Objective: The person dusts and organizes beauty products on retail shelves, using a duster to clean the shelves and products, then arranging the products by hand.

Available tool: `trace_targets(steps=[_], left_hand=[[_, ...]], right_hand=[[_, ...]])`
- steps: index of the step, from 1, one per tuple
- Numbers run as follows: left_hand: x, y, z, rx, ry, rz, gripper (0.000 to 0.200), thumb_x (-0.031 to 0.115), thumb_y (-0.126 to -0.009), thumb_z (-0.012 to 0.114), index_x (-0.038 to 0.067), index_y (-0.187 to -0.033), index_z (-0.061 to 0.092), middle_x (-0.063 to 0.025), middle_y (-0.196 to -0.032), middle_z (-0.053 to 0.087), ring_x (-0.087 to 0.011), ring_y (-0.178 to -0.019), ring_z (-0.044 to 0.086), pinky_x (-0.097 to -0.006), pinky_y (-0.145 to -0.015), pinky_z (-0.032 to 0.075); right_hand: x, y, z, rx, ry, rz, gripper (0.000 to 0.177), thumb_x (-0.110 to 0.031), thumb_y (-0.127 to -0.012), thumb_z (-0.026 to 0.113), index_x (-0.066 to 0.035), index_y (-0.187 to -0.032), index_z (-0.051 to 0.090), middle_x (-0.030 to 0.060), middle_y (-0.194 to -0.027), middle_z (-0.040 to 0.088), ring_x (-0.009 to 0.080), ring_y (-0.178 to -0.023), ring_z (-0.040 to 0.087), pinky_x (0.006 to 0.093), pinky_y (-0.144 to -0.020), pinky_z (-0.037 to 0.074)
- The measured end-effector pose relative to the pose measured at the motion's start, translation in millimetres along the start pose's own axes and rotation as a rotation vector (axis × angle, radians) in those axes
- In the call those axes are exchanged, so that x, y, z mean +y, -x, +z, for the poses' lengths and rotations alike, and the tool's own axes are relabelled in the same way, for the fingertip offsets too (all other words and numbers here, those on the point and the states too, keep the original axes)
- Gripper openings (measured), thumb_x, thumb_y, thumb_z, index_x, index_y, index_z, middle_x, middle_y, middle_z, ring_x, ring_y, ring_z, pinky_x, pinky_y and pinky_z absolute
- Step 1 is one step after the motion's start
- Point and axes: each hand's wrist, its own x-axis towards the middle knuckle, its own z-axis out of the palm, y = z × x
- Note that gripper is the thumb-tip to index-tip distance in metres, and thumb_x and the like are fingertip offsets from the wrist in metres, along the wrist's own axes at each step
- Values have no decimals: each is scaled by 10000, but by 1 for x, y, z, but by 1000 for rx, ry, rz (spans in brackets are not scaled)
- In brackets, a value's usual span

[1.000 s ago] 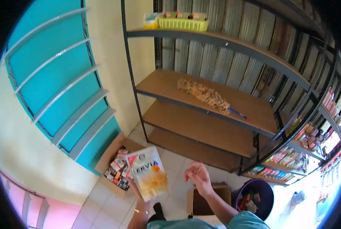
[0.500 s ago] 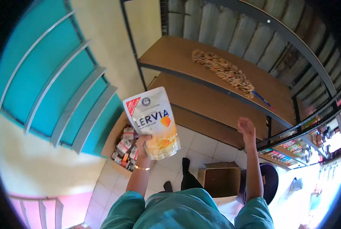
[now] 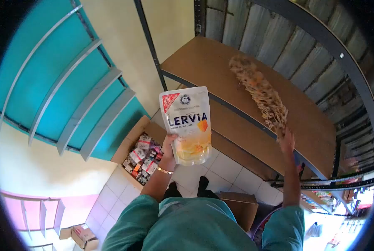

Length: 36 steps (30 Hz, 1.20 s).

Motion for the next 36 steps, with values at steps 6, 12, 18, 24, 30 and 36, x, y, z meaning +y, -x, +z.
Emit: trace_targets(steps=[6,12,18,24,30,36], left_hand=[[26,-19,-15,80,65,-145,504,272,-727,509,-33,-1123,443,-177,-1057,536,-301,-948,544,-409,-836,446],[50,-23,-14,-62,71,-117,543,177,-619,513,-39,-1113,444,-174,-1032,542,-294,-938,544,-393,-847,439],[68,-24,-31,41,322,-135,526,164,-629,511,-22,-1117,451,-154,-1015,552,-291,-929,548,-399,-844,440],[76,-28,-27,-222,325,-136,454,275,-792,478,25,-1169,435,-145,-1119,517,-286,-1004,515,-412,-873,417],[96,-50,13,-247,413,-107,471,374,-868,403,28,-1186,427,-140,-1169,493,-283,-1029,506,-409,-878,411],[97,-53,8,-208,399,-99,479,377,-873,393,19,-1190,413,-147,-1141,510,-281,-1008,520,-409,-864,422]], right_hand=[[-45,153,61,-50,-853,-298,277,-242,-775,583,-16,-932,556,161,-847,591,266,-761,589,368,-681,461],[-118,111,36,-15,-470,-138,269,-180,-670,645,-16,-868,566,166,-778,601,329,-650,590,398,-551,458],[-136,170,42,276,-318,-650,188,-131,-735,594,-6,-873,565,168,-795,597,254,-672,594,325,-563,451],[-161,159,48,76,-812,-1,143,-116,-766,573,0,-846,547,77,-733,570,114,-645,529,264,-584,423],[-181,221,59,-292,-917,-40,149,-173,-812,552,-27,-841,540,-15,-606,511,109,-548,481,271,-487,395],[-134,207,39,-93,-896,293,161,-173,-799,565,-14,-799,545,5,-630,522,96,-569,481,262,-479,390]])
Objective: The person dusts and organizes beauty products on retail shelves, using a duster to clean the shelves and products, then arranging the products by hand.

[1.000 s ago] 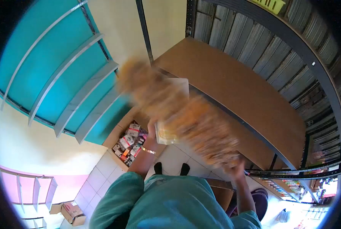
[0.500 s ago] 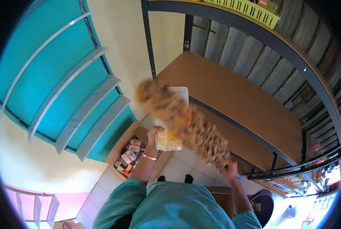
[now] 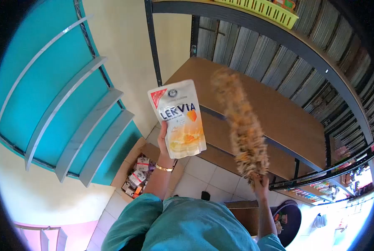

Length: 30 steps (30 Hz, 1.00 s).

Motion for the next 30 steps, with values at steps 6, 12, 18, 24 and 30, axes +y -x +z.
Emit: trace_targets(steps=[6,12,18,24,30], left_hand=[[-11,-7,-17,-57,-63,65,454,318,-811,469,19,-1151,436,-150,-1061,541,-284,-969,532,-404,-856,429],[-15,-1,-19,179,-295,67,428,284,-677,484,22,-1015,516,-123,-980,560,-269,-932,534,-406,-821,442],[-8,11,-29,-49,-105,-39,435,210,-652,472,9,-1036,502,-148,-998,552,-292,-928,531,-406,-835,436],[-15,13,20,36,-78,-8,462,171,-625,458,-8,-1050,491,-165,-1003,549,-304,-922,532,-407,-843,433],[-3,10,-32,-127,-42,-70,461,178,-631,450,-22,-1045,490,-170,-1007,548,-307,-920,535,-409,-835,437]], right_hand=[[-30,25,12,-148,701,-378,283,-146,-673,624,-18,-915,554,191,-904,561,328,-870,506,370,-788,400],[-51,4,8,57,85,-399,234,-76,-695,565,-35,-926,553,146,-806,562,259,-658,551,353,-595,432],[-77,-7,-25,-32,749,-1039,271,-128,-642,645,-28,-883,574,138,-664,550,281,-600,561,376,-502,429],[-72,-26,-9,270,-47,-526,244,-93,-693,609,-14,-916,551,200,-865,538,324,-687,559,372,-614,441],[-38,-23,-15,-12,642,-790,362,-189,-610,644,-11,-911,552,191,-749,562,377,-753,536,417,-683,428]])
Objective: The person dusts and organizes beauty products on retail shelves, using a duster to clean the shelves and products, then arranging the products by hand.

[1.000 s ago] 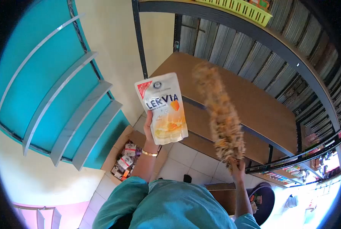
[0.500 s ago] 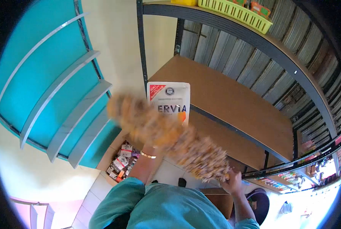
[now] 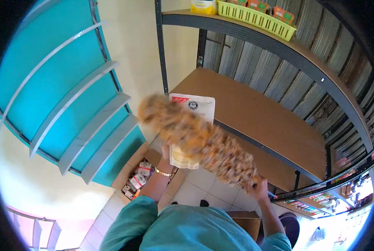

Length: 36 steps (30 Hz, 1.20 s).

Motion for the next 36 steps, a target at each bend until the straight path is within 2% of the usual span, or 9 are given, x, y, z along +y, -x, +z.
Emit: trace_targets(steps=[6,9,12,15,22,28,30,33,36], left_hand=[[-5,-8,24,139,-143,-35,435,188,-657,443,-28,-1031,495,-173,-1002,551,-300,-904,544,-413,-818,445],[-2,-14,12,314,-867,311,434,181,-665,444,-21,-1047,485,-175,-1002,550,-297,-904,544,-418,-818,446],[13,2,2,108,-212,49,507,174,-647,470,-5,-1121,451,-160,-1043,543,-302,-951,532,-421,-842,442],[-2,-4,14,160,-186,88,556,181,-617,484,7,-1143,444,-156,-1067,537,-308,-974,523,-425,-858,435],[-2,-15,51,84,-69,93,562,173,-578,494,17,-1118,469,-143,-1072,541,-314,-971,523,-423,-848,441],[-13,-45,56,68,-209,164,581,165,-565,494,12,-1125,458,-147,-1038,549,-316,-941,540,-425,-851,438],[-32,-50,112,21,-315,256,576,163,-577,483,4,-1130,451,-154,-1034,549,-317,-938,541,-421,-850,437],[-54,-61,115,-43,-325,221,565,163,-591,466,-16,-1127,445,-167,-1044,544,-316,-954,532,-415,-854,430],[-84,-72,129,-102,-373,209,533,154,-612,455,-58,-1101,450,-176,-1057,538,-313,-976,519,-405,-877,408]], right_hand=[[-57,-45,-30,256,-341,435,285,-180,-618,629,-30,-853,572,183,-731,577,353,-681,557,395,-617,441],[-14,-6,18,269,-235,11,257,-187,-650,628,-17,-835,571,170,-700,581,329,-606,562,361,-560,443],[-8,-1,7,28,-61,-29,269,-199,-680,624,0,-849,560,166,-693,585,309,-570,566,340,-530,440],[28,-20,7,9,-156,616,267,-149,-693,621,5,-897,544,177,-758,574,269,-695,580,376,-619,440],[128,-84,-49,178,345,568,419,-336,-763,540,-69,-1085,521,142,-816,611,273,-716,595,384,-675,459],[206,-128,-2,-172,540,514,571,-392,-775,567,-160,-1264,385,118,-1349,255,261,-1256,205,600,-970,129],[146,-142,-15,65,201,136,600,-446,-784,547,-116,-1259,388,124,-1241,417,281,-1131,411,477,-941,315],[22,-144,-68,-391,-1030,181,698,-506,-802,484,-19,-1271,312,152,-1179,449,272,-1083,449,383,-913,361],[-48,-127,-103,-392,-1003,-132,659,-366,-808,554,15,-1264,268,156,-1154,458,217,-1061,463,348,-905,378]])
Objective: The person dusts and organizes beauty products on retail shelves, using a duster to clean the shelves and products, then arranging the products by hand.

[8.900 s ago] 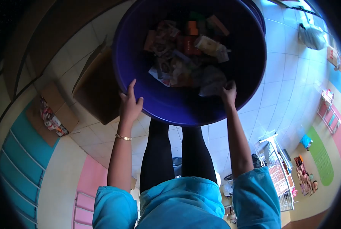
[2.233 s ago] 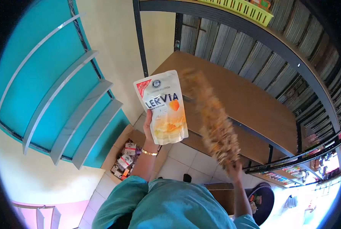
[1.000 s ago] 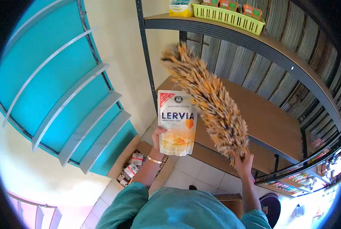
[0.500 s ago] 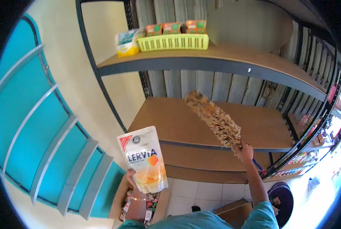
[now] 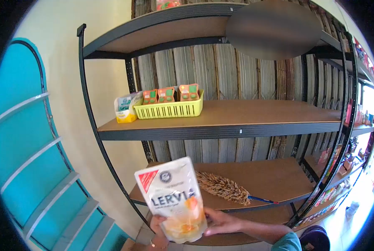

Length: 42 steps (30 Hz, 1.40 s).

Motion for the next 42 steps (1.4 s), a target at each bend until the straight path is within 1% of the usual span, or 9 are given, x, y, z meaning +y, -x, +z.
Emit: trace_targets(steps=[4,7,9,14,18,24,30,35,42], left_hand=[[-1,-17,64,-278,5,-123,515,133,-670,510,-60,-1138,419,-171,-1097,513,-298,-1033,484,-383,-925,360],[3,-60,110,-418,-433,91,750,264,-721,607,19,-1305,206,-158,-1261,372,-278,-1178,354,-366,-971,289],[20,-87,155,-560,-329,314,869,360,-734,610,73,-1343,61,-150,-1317,286,-271,-1227,274,-380,-992,237],[66,-132,104,-372,-660,604,863,469,-730,577,77,-1337,104,-159,-1275,334,-276,-1212,299,-443,-999,189],[92,-183,53,-340,-1201,882,710,253,-733,573,8,-1293,212,-185,-1280,331,-311,-1228,266,-467,-997,150],[130,-241,45,-339,-1614,1057,631,279,-731,592,30,-1233,303,-178,-1298,324,-388,-1218,254,-562,-977,79],[136,-282,21,-388,-1479,1087,488,229,-742,571,43,-1153,385,-169,-1142,460,-383,-1082,395,-577,-957,156],[126,-288,4,-310,-1340,1098,301,178,-737,562,31,-993,503,-134,-943,548,-312,-883,497,-451,-820,353],[125,-292,1,-295,-1359,1145,76,85,-720,523,20,-728,562,-101,-700,579,-256,-683,544,-357,-667,429]], right_hand=[[-47,3,-3,183,29,-125,592,-178,-777,626,15,-1225,291,139,-1141,470,182,-1050,464,322,-896,391],[-91,6,-33,288,43,-188,559,-111,-758,643,4,-1198,319,108,-1131,484,169,-1037,471,317,-890,399],[-122,-7,-57,418,-29,-296,541,-103,-765,630,-3,-1202,326,104,-1115,499,175,-1024,486,324,-881,409],[-255,-64,-123,669,264,-779,515,-193,-753,643,0,-1159,391,102,-1078,526,180,-948,540,315,-824,450],[-348,-107,-154,797,687,-772,476,-300,-799,584,-30,-1142,394,73,-1023,539,153,-874,564,314,-699,499],[-458,-196,-229,891,836,-1028,506,-310,-756,630,-3,-1107,434,106,-971,569,185,-824,589,324,-656,512],[-492,-247,-257,825,912,-695,430,-278,-760,627,-4,-1065,495,107,-916,591,183,-797,589,331,-633,504],[-483,-259,-270,824,966,-346,453,-248,-786,610,17,-1112,443,90,-1009,561,132,-866,562,249,-708,479],[-488,-249,-255,909,1393,-53,817,-567,-691,594,-66,-1270,308,143,-1164,442,222,-1033,447,326,-811,401]])
